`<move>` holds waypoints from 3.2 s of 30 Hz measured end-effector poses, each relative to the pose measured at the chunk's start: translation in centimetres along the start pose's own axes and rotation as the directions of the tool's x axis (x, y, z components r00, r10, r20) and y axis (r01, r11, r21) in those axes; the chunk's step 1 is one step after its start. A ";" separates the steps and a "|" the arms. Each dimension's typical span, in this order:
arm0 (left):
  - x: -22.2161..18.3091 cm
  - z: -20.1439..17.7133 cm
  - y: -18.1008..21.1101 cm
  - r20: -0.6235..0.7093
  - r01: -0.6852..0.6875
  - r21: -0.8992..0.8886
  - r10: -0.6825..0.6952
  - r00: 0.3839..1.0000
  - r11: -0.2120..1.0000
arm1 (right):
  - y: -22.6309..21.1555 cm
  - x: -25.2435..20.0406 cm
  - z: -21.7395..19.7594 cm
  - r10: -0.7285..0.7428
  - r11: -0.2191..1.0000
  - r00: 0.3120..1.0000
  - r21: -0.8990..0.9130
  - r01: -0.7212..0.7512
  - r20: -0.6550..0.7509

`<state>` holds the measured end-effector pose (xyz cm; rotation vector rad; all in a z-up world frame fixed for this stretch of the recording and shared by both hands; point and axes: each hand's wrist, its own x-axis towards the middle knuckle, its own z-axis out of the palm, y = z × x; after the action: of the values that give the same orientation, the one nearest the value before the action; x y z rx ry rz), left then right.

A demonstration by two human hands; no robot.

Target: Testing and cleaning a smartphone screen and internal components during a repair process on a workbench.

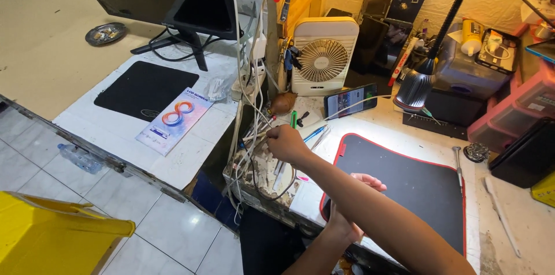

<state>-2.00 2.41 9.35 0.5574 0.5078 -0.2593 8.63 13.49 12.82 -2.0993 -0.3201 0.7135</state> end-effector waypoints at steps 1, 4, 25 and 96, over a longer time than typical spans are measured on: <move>0.0 -0.1 0.0 -0.001 -0.002 -0.001 0.002 1.000 1.000 | 0.2 0.4 0.2 -0.001 1.000 1.000 0.000 0.001 0.002; 0.2 -0.1 0.2 0.011 -0.012 -0.014 0.012 1.000 1.000 | 0.6 1.5 0.5 -0.104 0.985 0.995 -0.141 0.104 0.009; 0.1 -0.2 0.2 0.035 -0.050 -0.005 0.050 0.998 0.999 | 1.3 0.0 -1.3 -0.525 0.552 0.837 -0.687 0.471 0.152; -5.1 -1.1 1.9 0.300 -0.572 0.777 0.644 0.704 0.263 | 18.5 -22.0 -8.3 -0.254 0.967 0.882 -0.083 0.241 -0.397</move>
<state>-6.07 5.11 12.06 1.7065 0.1556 0.3338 -4.71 -13.19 9.82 -2.1240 -0.3598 0.1133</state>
